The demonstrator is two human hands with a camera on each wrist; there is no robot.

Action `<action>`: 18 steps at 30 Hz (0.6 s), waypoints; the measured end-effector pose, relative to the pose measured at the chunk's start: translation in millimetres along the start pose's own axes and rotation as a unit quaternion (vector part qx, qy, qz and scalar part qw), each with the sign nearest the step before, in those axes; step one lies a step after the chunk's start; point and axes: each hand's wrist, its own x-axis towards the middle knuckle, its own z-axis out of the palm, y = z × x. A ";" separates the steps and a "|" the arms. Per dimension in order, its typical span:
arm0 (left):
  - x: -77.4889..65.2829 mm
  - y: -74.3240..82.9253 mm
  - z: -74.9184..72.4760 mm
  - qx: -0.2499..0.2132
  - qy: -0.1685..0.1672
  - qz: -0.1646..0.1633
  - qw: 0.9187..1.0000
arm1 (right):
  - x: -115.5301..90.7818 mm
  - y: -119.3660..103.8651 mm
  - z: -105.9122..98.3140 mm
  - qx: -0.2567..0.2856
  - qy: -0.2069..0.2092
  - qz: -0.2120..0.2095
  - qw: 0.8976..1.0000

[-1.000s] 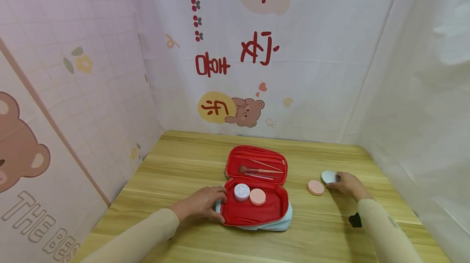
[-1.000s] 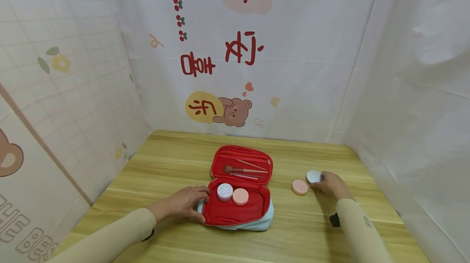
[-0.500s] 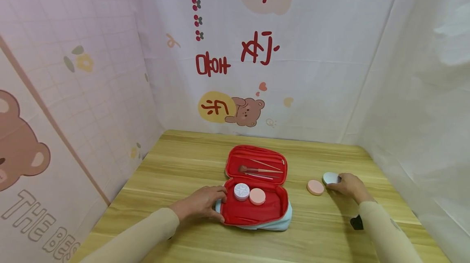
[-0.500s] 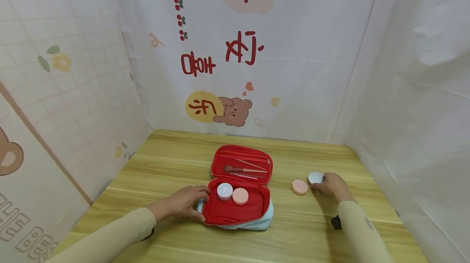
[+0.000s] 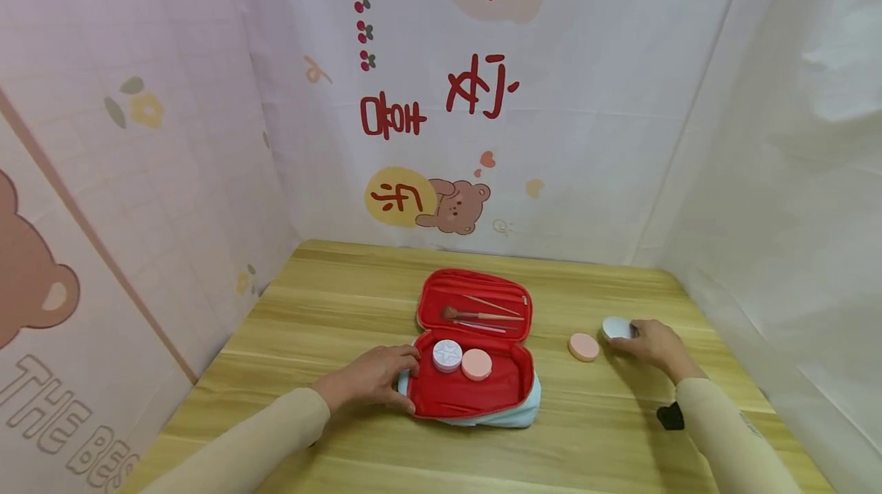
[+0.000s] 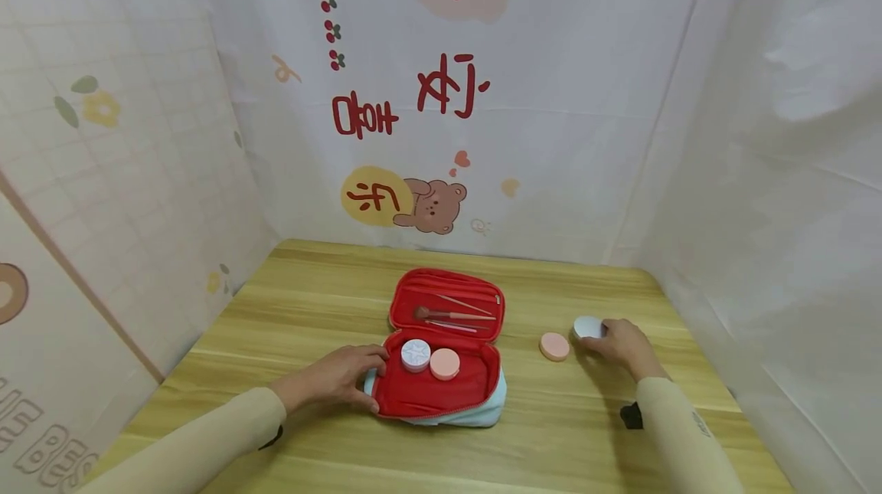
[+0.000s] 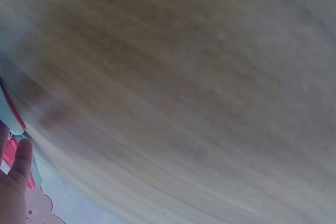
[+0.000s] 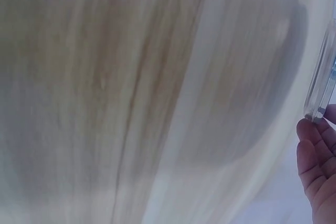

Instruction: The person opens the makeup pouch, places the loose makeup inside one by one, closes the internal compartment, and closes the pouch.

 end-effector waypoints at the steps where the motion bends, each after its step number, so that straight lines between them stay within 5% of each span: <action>1: -0.4 -0.2 0.0 0.000 0.002 0.002 1.000 | 0.0 -2.2 0.6 0.004 0.002 -0.001 1.000; 18: 0.6 -1.7 0.1 0.000 -0.004 -0.010 1.000 | 8.9 -66.9 10.5 0.047 0.019 -0.076 0.996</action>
